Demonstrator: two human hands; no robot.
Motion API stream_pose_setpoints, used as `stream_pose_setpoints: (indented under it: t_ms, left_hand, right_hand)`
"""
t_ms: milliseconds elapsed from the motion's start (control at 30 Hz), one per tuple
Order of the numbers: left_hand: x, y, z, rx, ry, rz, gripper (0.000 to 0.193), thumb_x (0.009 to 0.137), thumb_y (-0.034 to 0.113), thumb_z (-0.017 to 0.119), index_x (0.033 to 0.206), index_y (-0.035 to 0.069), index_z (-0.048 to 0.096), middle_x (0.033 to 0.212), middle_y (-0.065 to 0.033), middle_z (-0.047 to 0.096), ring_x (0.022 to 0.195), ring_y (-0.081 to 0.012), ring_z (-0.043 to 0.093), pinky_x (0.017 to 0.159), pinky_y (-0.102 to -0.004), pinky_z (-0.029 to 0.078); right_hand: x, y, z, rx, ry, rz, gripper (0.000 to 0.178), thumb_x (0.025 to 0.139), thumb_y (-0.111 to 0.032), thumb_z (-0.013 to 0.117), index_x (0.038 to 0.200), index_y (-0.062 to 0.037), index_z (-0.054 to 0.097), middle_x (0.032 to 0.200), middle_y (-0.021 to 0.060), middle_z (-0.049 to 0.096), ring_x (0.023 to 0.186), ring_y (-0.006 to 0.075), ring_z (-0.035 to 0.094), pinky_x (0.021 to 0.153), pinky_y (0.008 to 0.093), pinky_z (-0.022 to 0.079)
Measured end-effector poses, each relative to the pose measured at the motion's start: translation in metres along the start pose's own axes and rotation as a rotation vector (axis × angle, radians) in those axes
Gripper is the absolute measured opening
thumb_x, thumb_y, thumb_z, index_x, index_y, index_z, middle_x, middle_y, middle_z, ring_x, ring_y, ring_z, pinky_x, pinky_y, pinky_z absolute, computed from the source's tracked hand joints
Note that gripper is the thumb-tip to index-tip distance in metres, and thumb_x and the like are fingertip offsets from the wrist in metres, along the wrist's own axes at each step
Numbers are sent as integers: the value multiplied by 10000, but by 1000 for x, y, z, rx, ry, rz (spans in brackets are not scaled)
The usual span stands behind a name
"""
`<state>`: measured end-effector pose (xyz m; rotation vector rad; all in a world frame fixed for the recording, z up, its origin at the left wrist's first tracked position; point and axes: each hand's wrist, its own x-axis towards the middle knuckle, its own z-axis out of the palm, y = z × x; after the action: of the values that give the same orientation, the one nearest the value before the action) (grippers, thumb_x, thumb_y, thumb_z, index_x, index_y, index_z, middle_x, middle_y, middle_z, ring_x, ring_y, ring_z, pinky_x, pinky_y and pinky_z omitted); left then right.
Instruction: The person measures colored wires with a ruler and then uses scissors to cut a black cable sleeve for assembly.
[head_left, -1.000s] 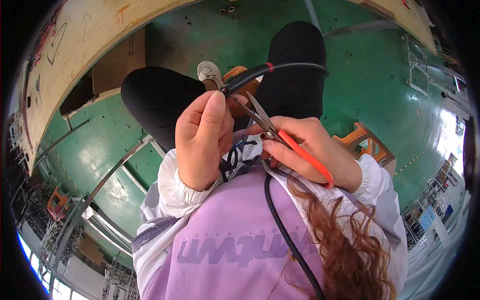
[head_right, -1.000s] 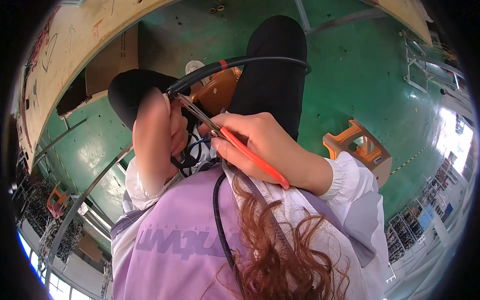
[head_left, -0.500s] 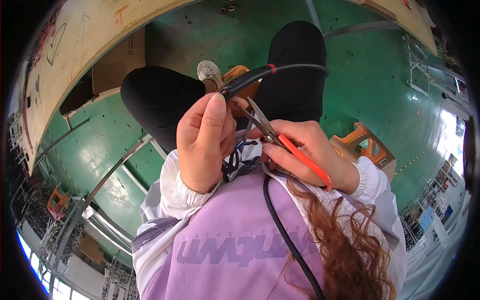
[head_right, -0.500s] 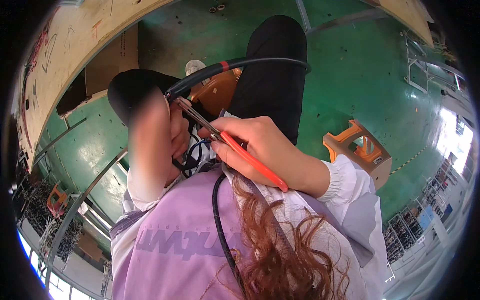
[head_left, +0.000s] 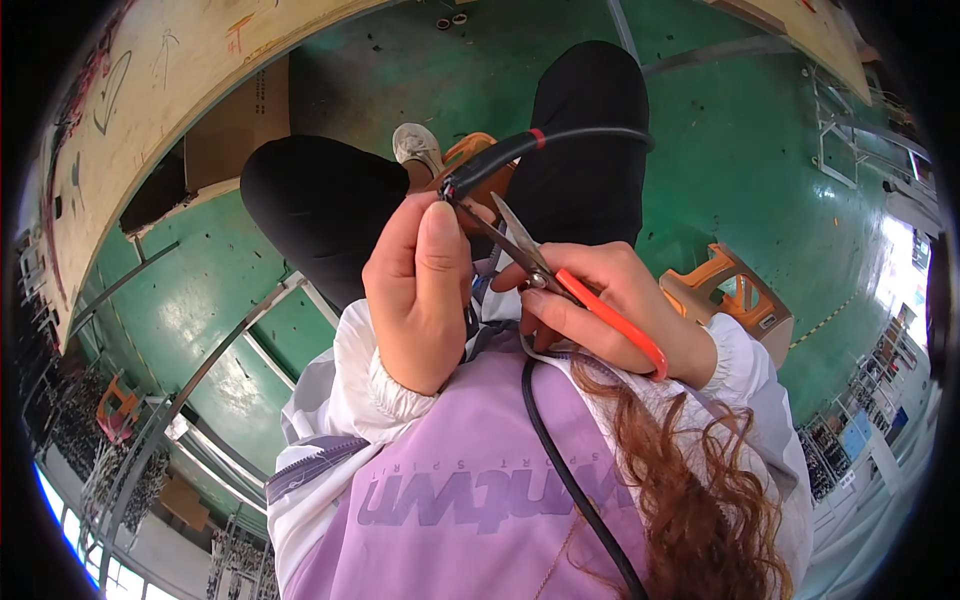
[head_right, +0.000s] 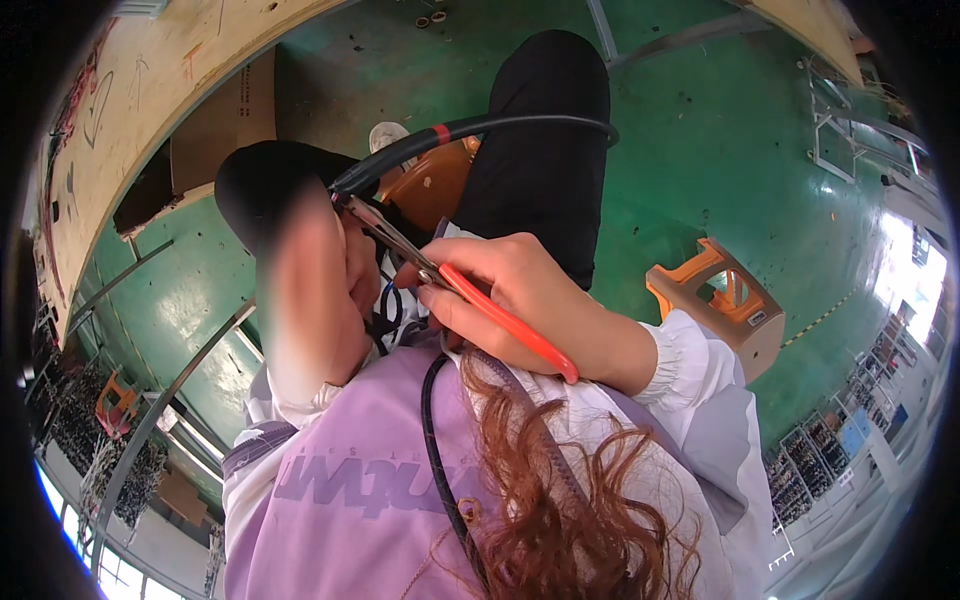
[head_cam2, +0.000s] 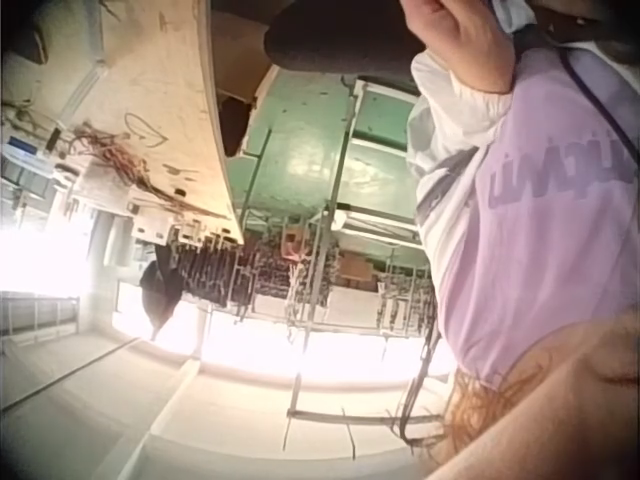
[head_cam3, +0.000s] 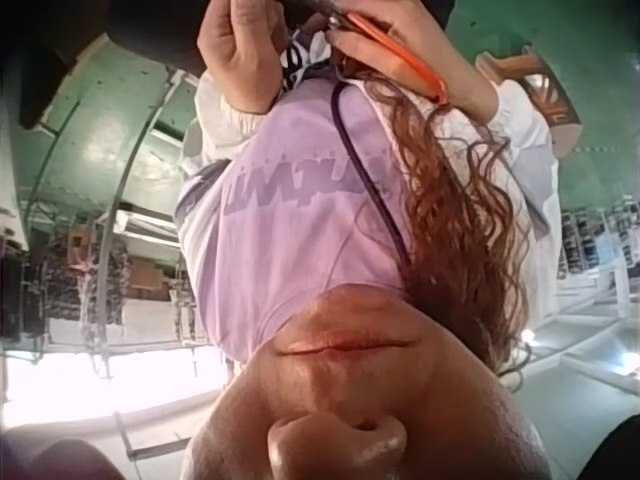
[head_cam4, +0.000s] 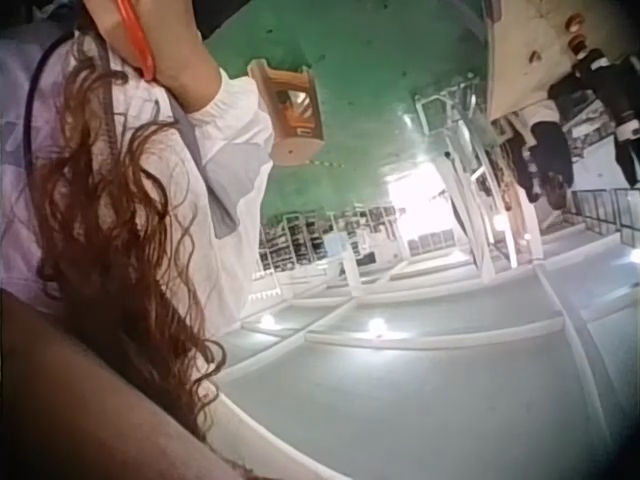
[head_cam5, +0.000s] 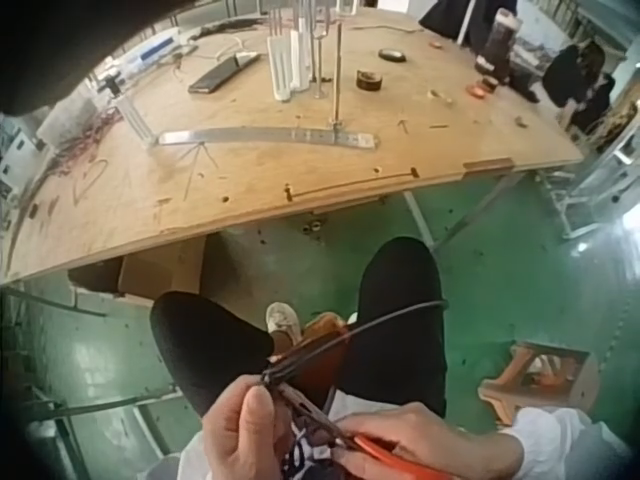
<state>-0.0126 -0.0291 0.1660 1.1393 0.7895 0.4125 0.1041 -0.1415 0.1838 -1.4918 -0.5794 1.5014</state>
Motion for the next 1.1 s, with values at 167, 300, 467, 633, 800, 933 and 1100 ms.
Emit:
stream_pose_setpoints:
  t_ms: [167, 300, 467, 633, 800, 933, 1100]
  left_hand:
    - [-4, -5, -3, 17, 5, 41, 300, 960, 257, 374, 920, -1, 521, 546, 66, 345, 436, -10, 273, 382, -177, 206]
    - [-10, -6, 7, 13, 24, -35, 270, 945, 205, 425, 952, -17, 579, 609, 43, 452, 520, -21, 365, 459, -175, 290]
    - [2, -2, 0, -129, -71, -107, 332, 954, 250, 395, 954, -31, 571, 533, 73, 360, 461, -2, 281, 419, -176, 212]
    - [13, 4, -3, -183, -53, -129, 339, 956, 262, 372, 889, -24, 541, 515, 54, 333, 442, -25, 260, 415, -185, 232]
    - [23, -14, -23, 261, -178, 67, 234, 911, 170, 443, 830, -18, 557, 554, 31, 437, 500, -38, 373, 462, -178, 292]
    - [16, -13, -31, 557, -107, 164, 142, 839, 129, 554, 862, -9, 581, 662, -134, 553, 553, -215, 539, 521, -278, 414]
    - [21, -14, -25, 653, -17, 458, 122, 803, 78, 538, 894, 13, 588, 736, -206, 563, 668, -381, 548, 571, -370, 448]
  right_hand:
    - [0, 4, 3, 33, 8, -12, 154, 827, -59, 534, 942, 24, 594, 650, 66, 578, 536, 95, 557, 505, 231, 440]
    - [7, -5, -3, 62, 0, 1, 168, 856, -98, 492, 950, 13, 575, 649, 40, 575, 549, 85, 546, 518, 198, 429]
    - [4, -28, -12, 309, 198, -207, 156, 882, -148, 507, 932, -16, 571, 588, 5, 515, 478, 36, 452, 450, 168, 341]
    - [13, -38, -45, -284, 575, -503, 199, 850, -209, 605, 856, -10, 592, 537, -47, 455, 482, 15, 360, 433, 184, 274]
    - [20, -71, -107, -936, 737, -358, 435, 749, -189, 693, 1099, -59, 469, 714, 106, 547, 595, 255, 507, 579, 306, 435]
    - [44, -94, -133, -1242, 722, -466, 400, 771, -117, 607, 1139, -70, 457, 892, 164, 583, 787, 323, 568, 680, 364, 450]
    - [121, -99, -205, -1560, 804, -436, 278, 814, -136, 529, 1083, -66, 519, 879, 171, 590, 758, 307, 575, 641, 347, 451]
